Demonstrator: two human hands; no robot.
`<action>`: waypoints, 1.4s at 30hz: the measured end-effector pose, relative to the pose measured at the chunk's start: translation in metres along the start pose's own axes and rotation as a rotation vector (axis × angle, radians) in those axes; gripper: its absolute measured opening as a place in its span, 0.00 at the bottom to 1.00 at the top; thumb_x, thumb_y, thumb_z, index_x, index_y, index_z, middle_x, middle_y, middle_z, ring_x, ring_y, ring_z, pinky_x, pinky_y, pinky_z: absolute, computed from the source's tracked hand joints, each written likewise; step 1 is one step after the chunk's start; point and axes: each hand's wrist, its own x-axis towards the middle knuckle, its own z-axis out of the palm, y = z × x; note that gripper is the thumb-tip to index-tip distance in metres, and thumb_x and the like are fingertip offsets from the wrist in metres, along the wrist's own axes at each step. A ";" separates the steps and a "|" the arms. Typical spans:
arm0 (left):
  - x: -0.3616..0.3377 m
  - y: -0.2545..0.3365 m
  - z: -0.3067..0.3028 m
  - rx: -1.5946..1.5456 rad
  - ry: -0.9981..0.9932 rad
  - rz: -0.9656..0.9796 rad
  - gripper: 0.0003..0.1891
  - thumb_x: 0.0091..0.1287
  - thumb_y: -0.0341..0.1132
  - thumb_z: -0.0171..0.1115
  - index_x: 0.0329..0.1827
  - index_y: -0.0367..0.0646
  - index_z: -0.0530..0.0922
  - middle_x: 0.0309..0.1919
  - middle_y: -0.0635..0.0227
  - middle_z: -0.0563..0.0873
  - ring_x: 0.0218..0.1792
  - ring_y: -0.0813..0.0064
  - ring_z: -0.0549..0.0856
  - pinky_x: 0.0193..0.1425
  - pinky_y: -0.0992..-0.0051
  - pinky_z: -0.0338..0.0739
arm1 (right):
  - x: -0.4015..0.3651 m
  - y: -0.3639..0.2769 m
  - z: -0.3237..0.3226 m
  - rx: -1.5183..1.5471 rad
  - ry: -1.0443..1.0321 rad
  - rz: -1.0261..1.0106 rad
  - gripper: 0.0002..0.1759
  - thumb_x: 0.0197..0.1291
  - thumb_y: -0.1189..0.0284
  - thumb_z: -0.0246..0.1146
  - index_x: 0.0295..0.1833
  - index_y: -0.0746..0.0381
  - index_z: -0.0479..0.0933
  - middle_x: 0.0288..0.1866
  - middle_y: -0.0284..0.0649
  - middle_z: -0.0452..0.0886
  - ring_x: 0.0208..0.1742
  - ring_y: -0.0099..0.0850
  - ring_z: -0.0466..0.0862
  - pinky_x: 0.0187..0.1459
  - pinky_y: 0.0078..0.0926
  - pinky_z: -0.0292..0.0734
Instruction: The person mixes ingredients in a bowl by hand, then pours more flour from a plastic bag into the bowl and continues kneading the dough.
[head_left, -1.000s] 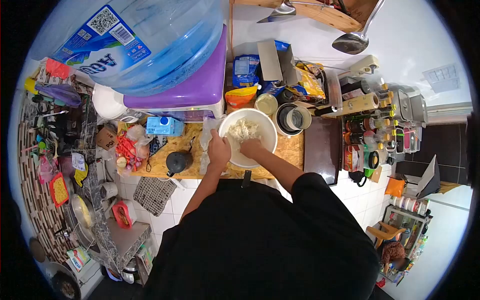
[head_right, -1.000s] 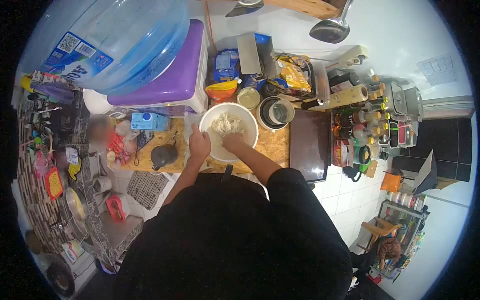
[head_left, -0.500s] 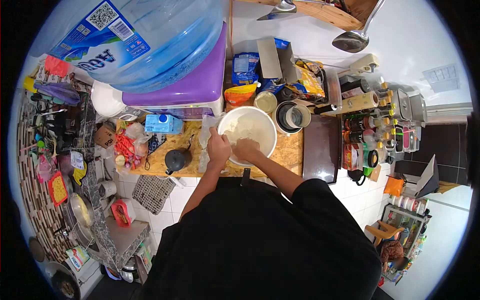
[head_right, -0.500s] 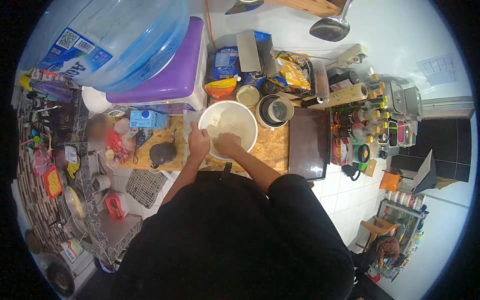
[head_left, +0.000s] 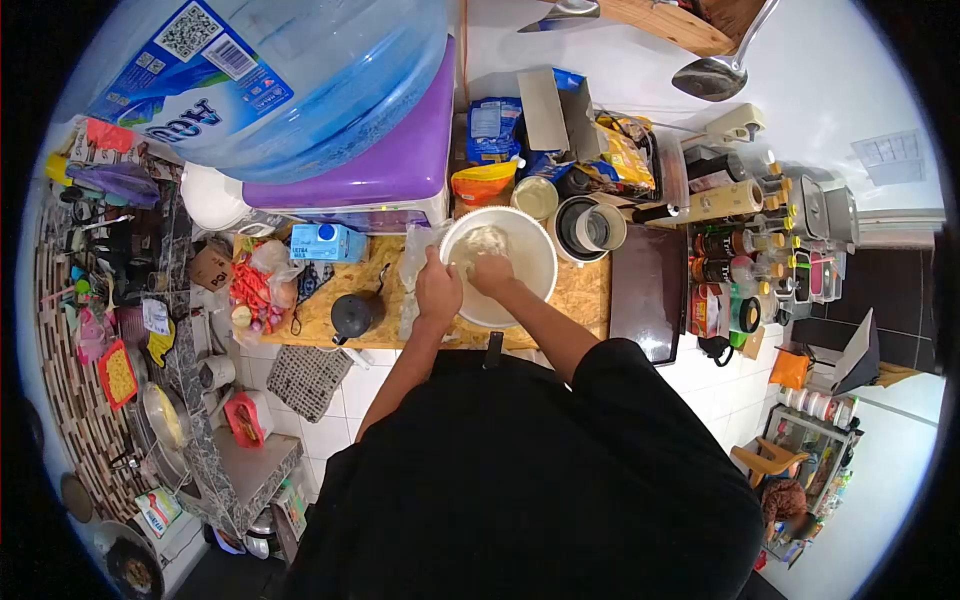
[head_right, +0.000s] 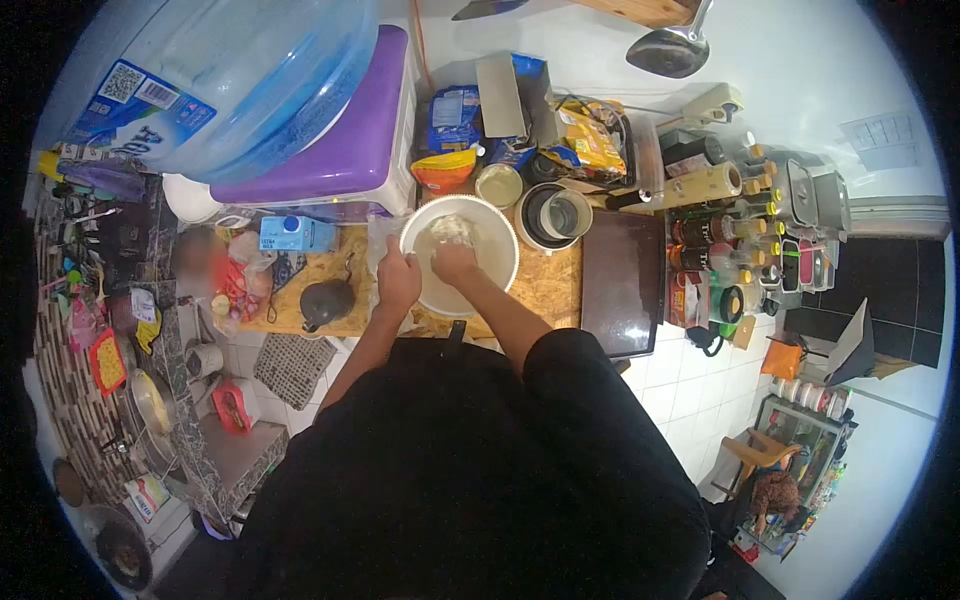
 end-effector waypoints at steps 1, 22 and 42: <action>0.000 -0.001 0.002 -0.001 -0.005 0.001 0.18 0.63 0.30 0.55 0.54 0.34 0.64 0.34 0.37 0.82 0.38 0.37 0.82 0.44 0.47 0.74 | -0.001 0.002 -0.003 -0.048 -0.054 -0.069 0.19 0.60 0.62 0.55 0.46 0.64 0.81 0.45 0.53 0.84 0.49 0.47 0.84 0.53 0.45 0.78; 0.004 -0.005 0.009 0.055 0.028 0.018 0.19 0.63 0.30 0.54 0.54 0.32 0.62 0.29 0.38 0.82 0.33 0.37 0.82 0.40 0.45 0.74 | -0.014 0.021 -0.024 -0.559 -0.177 -0.387 0.10 0.55 0.72 0.59 0.39 0.59 0.84 0.40 0.43 0.86 0.43 0.40 0.87 0.42 0.42 0.79; -0.003 -0.005 0.013 -0.021 0.110 -0.019 0.17 0.64 0.29 0.54 0.53 0.31 0.64 0.35 0.35 0.81 0.39 0.35 0.81 0.45 0.46 0.72 | -0.028 -0.006 0.015 0.030 -0.101 0.040 0.19 0.54 0.63 0.57 0.40 0.66 0.84 0.42 0.54 0.85 0.45 0.48 0.85 0.48 0.43 0.79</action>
